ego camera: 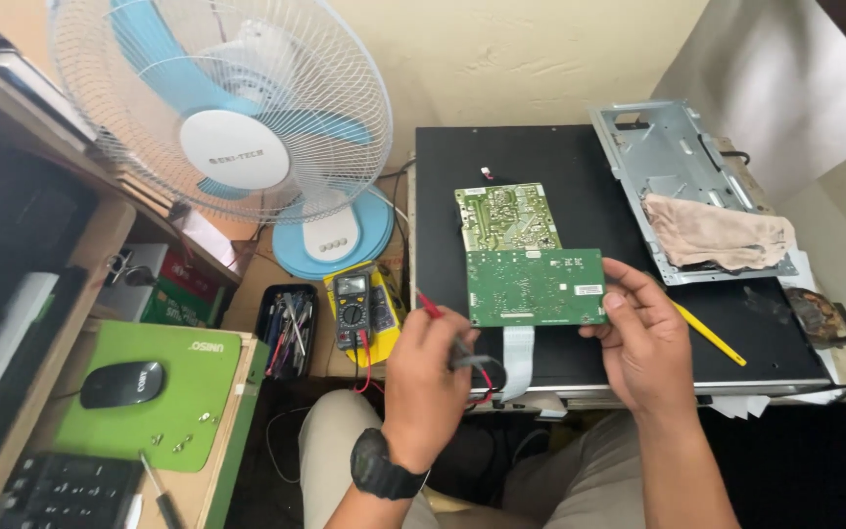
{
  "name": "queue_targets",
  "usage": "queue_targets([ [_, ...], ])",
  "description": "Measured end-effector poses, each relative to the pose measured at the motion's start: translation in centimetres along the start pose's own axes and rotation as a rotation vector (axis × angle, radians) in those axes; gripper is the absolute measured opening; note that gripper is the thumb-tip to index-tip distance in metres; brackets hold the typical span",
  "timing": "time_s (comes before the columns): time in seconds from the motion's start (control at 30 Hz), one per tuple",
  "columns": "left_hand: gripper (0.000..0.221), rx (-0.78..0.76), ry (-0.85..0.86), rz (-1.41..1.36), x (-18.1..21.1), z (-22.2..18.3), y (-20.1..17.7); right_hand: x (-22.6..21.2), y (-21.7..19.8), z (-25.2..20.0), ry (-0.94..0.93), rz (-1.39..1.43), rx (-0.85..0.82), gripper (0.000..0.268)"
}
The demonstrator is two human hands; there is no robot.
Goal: Testing components on a power supply board and a main logic board using a digital multimeter.
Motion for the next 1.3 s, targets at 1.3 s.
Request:
queue_targets([
  [1.3, 0.043, -0.104, 0.57, 0.464, 15.4, -3.2, 4.2, -4.8, -1.2, -6.7, -0.218, -0.089, 0.043, 0.036],
])
Point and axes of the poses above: each hand's wrist, its own z-axis towards the middle knuckle, its own y-axis out of the palm, x = y × z, the point moved 10 cm from there along z, towards the middle knuckle, and after that the axes turned 15 degrees about -y, right-handed, at the moved point
